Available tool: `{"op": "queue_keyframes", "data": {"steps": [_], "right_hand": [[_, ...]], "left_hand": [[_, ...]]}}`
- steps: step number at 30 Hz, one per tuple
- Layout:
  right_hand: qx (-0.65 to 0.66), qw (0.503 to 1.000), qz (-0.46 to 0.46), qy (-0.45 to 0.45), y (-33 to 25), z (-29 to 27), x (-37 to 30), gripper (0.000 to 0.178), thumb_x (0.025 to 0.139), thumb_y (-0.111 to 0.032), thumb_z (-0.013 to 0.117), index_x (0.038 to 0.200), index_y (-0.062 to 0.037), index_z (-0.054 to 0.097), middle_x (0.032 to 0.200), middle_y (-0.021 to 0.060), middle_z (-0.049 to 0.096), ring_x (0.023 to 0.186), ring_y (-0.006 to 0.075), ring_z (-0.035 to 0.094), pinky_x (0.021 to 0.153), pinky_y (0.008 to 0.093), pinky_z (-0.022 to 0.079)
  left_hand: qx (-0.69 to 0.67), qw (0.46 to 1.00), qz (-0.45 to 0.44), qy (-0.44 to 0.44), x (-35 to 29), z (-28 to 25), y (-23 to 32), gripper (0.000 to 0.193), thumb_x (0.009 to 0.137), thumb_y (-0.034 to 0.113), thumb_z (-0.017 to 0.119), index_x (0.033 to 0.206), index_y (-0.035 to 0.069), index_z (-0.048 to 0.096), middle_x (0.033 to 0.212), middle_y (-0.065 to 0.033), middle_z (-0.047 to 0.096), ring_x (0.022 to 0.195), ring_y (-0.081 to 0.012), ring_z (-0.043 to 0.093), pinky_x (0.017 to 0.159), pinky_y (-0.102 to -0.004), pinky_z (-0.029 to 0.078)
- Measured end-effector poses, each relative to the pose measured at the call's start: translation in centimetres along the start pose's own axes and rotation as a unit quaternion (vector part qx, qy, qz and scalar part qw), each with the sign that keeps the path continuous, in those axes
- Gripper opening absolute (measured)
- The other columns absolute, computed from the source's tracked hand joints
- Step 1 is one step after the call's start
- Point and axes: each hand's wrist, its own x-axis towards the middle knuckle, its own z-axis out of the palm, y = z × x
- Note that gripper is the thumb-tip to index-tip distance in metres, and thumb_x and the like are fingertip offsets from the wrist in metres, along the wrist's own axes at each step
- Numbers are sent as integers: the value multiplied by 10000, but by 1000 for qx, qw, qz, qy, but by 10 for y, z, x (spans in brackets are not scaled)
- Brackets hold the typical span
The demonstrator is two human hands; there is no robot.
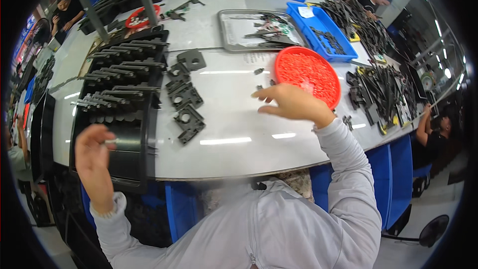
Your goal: Manually assemble plastic housing and internal electronic components of a device, involving wire routing and part fitting.
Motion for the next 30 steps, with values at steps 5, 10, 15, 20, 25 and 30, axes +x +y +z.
{"op": "queue_keyframes", "data": {"steps": [5, 10, 15, 20, 25, 30], "right_hand": [[-37, 987, 115, 101, 80, -33, 12, 256, 803, -148, 596, 1013, -6, 628, 903, 180, 661, 810, 322, 634, 759, 358, 492], [-91, 971, 118, 185, 179, -44, 82, 355, 760, -194, 614, 1085, -52, 610, 946, 199, 643, 888, 361, 611, 787, 414, 476], [-181, 957, 145, 177, 220, -37, 144, 569, 734, -265, 621, 1265, -111, 483, 1088, 208, 607, 1008, 362, 580, 857, 428, 458], [-246, 946, 191, 87, 238, -20, 182, 433, 735, -246, 599, 1158, -158, 596, 1071, 186, 621, 1000, 337, 593, 861, 435, 465], [-210, 962, 144, 101, 245, -29, 177, 393, 753, -291, 584, 1102, -118, 628, 1067, 171, 628, 990, 342, 594, 858, 419, 463], [-183, 976, 59, 100, 223, -74, 140, 445, 773, -344, 614, 1130, -77, 612, 1080, 181, 622, 982, 342, 596, 854, 387, 465]], "left_hand": [[244, 922, -3, -301, -28, 88, 9, 542, 714, 97, 691, 1206, 6, 481, 1270, -221, 450, 1115, -382, 479, 940, -399, 394], [416, 897, 46, -143, -34, 114, -73, 677, 707, 142, 712, 1279, -21, 387, 1339, -265, 339, 1208, -413, 369, 1010, -434, 316], [441, 895, -49, -50, -33, 119, -100, 717, 707, 159, 711, 1298, -32, 354, 1318, -259, 369, 1220, -398, 360, 1026, -426, 290], [402, 911, -74, -50, -38, 128, -103, 721, 678, 169, 734, 1280, -11, 380, 1229, -184, 484, 1181, -344, 402, 989, -408, 323], [372, 927, -46, -26, -28, 144, -105, 311, 703, 85, 684, 990, 28, 580, 979, -102, 580, 957, -301, 512, 850, -385, 400], [363, 928, -11, -79, -36, 172, -98, 248, 694, 92, 700, 912, 26, 600, 942, -94, 580, 906, -288, 526, 811, -379, 404]]}}
